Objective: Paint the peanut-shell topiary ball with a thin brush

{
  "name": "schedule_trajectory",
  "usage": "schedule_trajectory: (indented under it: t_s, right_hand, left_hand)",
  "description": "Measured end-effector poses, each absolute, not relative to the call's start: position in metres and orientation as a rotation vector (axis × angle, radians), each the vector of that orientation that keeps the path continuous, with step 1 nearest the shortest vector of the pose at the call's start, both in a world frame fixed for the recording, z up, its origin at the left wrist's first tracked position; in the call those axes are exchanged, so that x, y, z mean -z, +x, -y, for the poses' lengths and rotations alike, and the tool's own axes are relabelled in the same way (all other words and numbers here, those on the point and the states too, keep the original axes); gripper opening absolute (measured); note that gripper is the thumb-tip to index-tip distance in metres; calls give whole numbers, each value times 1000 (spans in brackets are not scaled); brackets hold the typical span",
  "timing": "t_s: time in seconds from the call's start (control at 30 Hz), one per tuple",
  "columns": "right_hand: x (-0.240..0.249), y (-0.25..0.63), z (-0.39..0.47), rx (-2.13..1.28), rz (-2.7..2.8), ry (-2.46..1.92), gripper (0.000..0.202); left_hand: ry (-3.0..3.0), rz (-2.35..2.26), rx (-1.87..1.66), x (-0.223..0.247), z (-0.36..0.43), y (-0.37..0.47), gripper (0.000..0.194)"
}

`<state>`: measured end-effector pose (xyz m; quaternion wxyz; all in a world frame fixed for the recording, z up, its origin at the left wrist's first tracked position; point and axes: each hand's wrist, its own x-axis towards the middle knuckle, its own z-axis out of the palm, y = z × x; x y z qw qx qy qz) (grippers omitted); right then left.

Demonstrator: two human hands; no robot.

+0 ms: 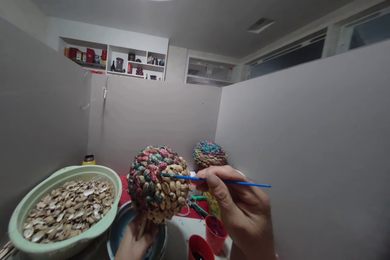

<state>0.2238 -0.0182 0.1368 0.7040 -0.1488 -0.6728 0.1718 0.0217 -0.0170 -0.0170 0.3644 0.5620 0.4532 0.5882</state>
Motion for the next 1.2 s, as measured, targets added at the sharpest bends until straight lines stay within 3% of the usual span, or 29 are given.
schedule_trajectory:
  t_s: [0.23, 0.5, 1.2]
  right_hand:
    - [-137, 225, 21, -389, 1501, -337, 24]
    - [-137, 226, 19, -317, 1400, -266, 10]
    - [-135, 229, 15, -201, 1553, -226, 14]
  left_hand:
    - [1443, -1178, -1520, 14, 20, 21, 46]
    - [1443, -1152, -1517, 17, 20, 22, 48]
    - [1188, -1189, -1571, 21, 17, 24, 58]
